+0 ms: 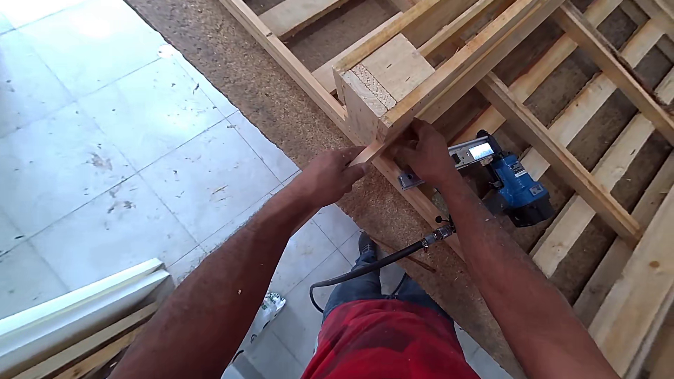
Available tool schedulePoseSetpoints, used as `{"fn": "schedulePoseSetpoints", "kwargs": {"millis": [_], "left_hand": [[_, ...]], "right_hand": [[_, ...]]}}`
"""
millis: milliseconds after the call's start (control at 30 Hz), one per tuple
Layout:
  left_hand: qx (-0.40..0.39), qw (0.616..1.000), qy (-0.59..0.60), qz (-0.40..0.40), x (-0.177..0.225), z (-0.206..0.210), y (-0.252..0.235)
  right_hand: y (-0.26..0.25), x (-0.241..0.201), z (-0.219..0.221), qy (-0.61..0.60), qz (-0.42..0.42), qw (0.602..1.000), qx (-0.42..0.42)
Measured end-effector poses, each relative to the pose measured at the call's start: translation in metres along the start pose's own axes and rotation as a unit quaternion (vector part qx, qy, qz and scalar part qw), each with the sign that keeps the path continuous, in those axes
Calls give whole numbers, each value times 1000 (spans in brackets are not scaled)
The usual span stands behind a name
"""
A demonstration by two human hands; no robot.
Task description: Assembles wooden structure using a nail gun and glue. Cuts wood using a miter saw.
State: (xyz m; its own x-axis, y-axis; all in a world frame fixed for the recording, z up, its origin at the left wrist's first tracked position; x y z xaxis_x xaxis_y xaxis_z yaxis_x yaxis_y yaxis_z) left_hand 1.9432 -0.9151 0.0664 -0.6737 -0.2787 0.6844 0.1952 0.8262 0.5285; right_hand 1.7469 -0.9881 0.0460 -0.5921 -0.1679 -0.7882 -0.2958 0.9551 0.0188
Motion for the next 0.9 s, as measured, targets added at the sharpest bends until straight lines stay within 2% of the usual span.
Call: {"fn": "schedulePoseSetpoints", "kwargs": {"millis": [133, 300, 467, 667, 900], "left_hand": [[2, 1000, -2, 3, -1, 0, -1], [6, 1000, -8, 0, 0, 0, 0], [14, 1000, -7, -9, -1, 0, 1], [18, 1000, -19, -14, 1, 0, 3], [26, 1000, -10, -5, 1, -1, 2]], "right_hand": [[-9, 0, -1, 123, -24, 992, 5], [-17, -4, -4, 228, -107, 968, -12], [-13, -4, -5, 229, -139, 963, 0], [-15, -4, -7, 232, -71, 970, -35], [-19, -8, -7, 182, -56, 980, -51]]}}
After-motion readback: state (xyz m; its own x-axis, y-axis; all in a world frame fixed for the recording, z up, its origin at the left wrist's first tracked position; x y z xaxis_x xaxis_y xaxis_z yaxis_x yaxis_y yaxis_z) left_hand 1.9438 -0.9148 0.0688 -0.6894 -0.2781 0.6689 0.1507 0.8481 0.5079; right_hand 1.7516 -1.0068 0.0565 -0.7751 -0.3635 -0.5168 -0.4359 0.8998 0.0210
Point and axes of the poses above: each hand's wrist, its own y-axis away from the middle knuckle, its own z-axis out of the palm, x = y × z, the point moved 8 cm from there along -y, towards the middle knuckle, and after that the axes turned 8 degrees about -z, right-handed, at the moved point
